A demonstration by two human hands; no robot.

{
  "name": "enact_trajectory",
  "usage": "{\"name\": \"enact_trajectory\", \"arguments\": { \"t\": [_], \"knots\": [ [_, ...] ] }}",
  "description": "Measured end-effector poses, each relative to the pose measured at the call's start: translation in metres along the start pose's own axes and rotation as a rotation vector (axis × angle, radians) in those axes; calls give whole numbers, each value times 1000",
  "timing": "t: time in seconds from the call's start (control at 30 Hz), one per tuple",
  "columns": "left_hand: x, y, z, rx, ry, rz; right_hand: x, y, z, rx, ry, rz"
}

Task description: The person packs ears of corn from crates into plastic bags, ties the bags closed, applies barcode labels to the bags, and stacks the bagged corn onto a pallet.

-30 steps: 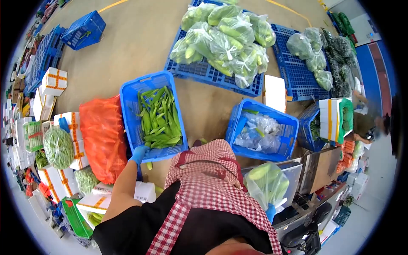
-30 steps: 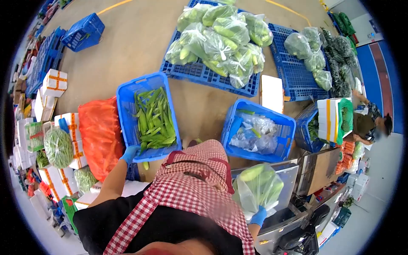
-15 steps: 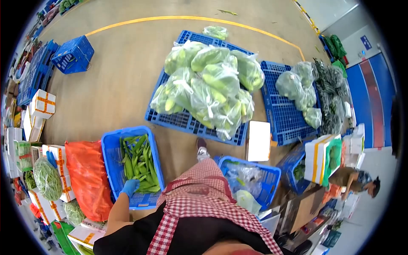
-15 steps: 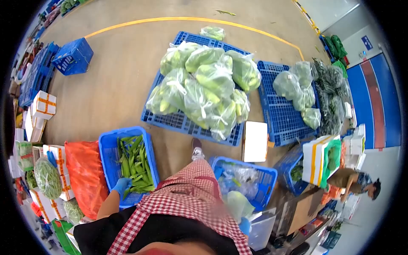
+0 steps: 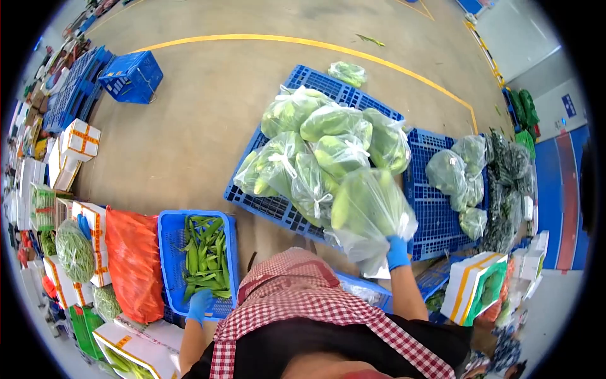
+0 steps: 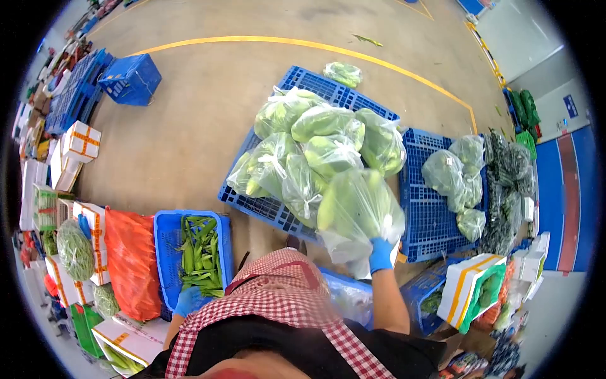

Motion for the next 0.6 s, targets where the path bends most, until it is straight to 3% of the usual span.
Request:
{"name": "enact_trajectory", "arguments": {
  "t": [0.03, 0.17, 0.23, 0.27, 0.3, 0.4, 0.43, 0.53, 0.6],
  "knots": [
    [2, 9, -15, 83, 22, 34, -5, -57, 6, -86, 33, -144],
    [9, 25, -116, 213, 50, 167, -135, -53, -118, 145, 259, -423],
    [-18, 46, -130, 226, 43, 111, -191, -64, -144, 187, 347, -474],
    [-33, 56, -129, 202, 37, 67, -211, -129, -125, 352, 586, -547],
    [-46, 68, -122, 167, 35, 33, -235, -114, -132, 415, 702, -567],
    [-59, 91, -109, 123, 94, 70, -305, -177, -73, 1100, 1227, -457],
    [-54, 98, -110, 175, 142, 148, -315, -171, -63, 859, 1305, -478],
    [-35, 129, -121, 107, 240, 260, -318, -117, -33, 998, 1455, -393],
    [-21, 135, -151, 154, 257, 310, -303, -87, -4, 1119, 1221, -296]
  ]
}}
Point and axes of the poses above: each hand's wrist, its own y-axis away from the middle knuckle, its own x-axis out of the back of the hand, z = x × y, the point moved 3 cm from there along -y, towards the middle knuckle, and after that the axes turned 7 degrees about -y, right-handed, at the moved point
